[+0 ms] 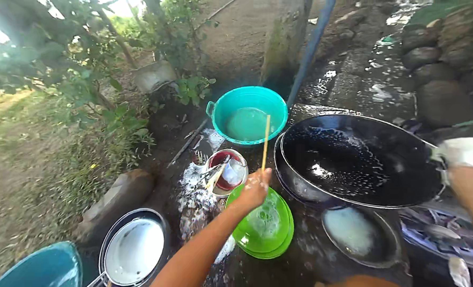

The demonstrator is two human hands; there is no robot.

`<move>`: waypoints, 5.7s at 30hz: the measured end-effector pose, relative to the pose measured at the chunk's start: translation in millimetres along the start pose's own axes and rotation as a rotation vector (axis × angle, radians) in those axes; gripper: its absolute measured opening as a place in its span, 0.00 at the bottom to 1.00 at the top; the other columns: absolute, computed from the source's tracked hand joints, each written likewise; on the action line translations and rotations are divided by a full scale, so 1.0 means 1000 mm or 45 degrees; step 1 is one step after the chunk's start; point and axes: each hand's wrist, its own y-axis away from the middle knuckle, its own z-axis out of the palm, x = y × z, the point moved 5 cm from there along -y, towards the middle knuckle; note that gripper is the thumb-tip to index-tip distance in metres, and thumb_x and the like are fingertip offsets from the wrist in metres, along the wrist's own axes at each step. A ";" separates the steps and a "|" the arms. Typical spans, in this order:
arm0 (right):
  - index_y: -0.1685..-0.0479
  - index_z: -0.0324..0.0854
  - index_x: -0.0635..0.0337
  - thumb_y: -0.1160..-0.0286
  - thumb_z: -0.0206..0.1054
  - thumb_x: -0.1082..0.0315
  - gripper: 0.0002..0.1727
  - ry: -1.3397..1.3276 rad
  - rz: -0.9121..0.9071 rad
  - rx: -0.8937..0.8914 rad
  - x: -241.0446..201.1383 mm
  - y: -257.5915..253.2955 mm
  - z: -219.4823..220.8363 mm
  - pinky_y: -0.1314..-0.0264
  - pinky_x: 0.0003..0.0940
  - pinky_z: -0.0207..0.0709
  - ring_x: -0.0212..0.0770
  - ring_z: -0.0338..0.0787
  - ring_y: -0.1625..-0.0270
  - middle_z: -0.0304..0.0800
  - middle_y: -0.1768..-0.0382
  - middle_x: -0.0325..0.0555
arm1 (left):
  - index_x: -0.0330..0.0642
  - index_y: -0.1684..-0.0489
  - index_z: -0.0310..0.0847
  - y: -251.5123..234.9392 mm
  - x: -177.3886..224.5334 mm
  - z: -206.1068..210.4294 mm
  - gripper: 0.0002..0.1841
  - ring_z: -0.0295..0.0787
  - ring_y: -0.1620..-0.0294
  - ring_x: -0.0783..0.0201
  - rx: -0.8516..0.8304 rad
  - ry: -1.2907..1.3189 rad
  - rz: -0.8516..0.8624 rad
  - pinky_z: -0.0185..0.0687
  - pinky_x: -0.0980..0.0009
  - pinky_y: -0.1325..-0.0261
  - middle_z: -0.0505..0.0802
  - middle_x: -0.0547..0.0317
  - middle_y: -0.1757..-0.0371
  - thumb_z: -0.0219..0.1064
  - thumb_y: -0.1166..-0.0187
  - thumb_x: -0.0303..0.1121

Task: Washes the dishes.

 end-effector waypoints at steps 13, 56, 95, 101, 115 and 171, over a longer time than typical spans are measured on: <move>0.41 0.77 0.68 0.12 0.56 0.74 0.10 -1.194 0.430 -0.744 -0.229 0.065 0.191 0.72 0.28 0.80 0.33 0.82 0.77 0.84 0.71 0.43 | 0.23 0.55 0.80 0.003 0.003 0.033 0.28 0.83 0.55 0.47 -0.196 -0.125 0.004 0.77 0.51 0.44 0.85 0.37 0.60 0.40 0.03 0.40; 0.38 0.75 0.59 0.10 0.49 0.66 0.14 -0.853 0.221 -0.096 -0.106 0.048 0.001 0.65 0.18 0.84 0.20 0.87 0.70 0.89 0.66 0.26 | 0.30 0.43 0.86 -0.044 -0.015 -0.028 0.26 0.89 0.40 0.52 -0.085 -0.104 -0.175 0.80 0.55 0.31 0.92 0.40 0.44 0.53 0.08 0.47; 0.30 0.78 0.70 0.22 0.69 0.69 0.23 0.193 0.185 -1.189 0.005 0.102 0.084 0.27 0.67 0.72 0.67 0.84 0.33 0.85 0.37 0.71 | 0.34 0.53 0.70 0.069 -0.046 -0.029 0.11 0.89 0.80 0.67 0.581 1.067 -0.505 0.90 0.69 0.77 0.89 0.58 0.73 0.52 0.26 0.12; 0.17 0.69 0.67 0.36 0.77 0.68 0.41 0.562 0.318 -1.153 0.045 0.178 0.143 0.21 0.75 0.63 0.79 0.64 0.16 0.58 0.16 0.80 | 0.35 0.52 0.70 0.071 -0.044 -0.037 0.12 0.90 0.81 0.66 0.633 1.064 -0.475 0.89 0.68 0.80 0.90 0.56 0.72 0.52 0.27 0.12; 0.25 0.73 0.73 0.18 0.64 0.68 0.26 -0.165 0.123 -0.649 -0.170 0.047 0.154 0.20 0.60 0.70 0.64 0.79 0.24 0.79 0.28 0.72 | 0.30 0.48 0.69 0.066 -0.023 0.011 0.11 0.88 0.80 0.63 0.275 1.156 -0.510 0.87 0.68 0.78 0.88 0.51 0.71 0.52 0.25 0.12; 0.11 0.66 0.58 0.10 0.50 0.58 0.30 0.405 -1.005 -0.565 -0.201 0.050 0.220 0.08 0.69 0.47 0.69 0.50 0.06 0.57 0.09 0.62 | 0.33 0.33 0.60 0.083 -0.052 -0.049 0.23 0.88 0.79 0.63 0.507 1.302 -0.355 0.86 0.68 0.81 0.88 0.49 0.65 0.52 0.28 0.10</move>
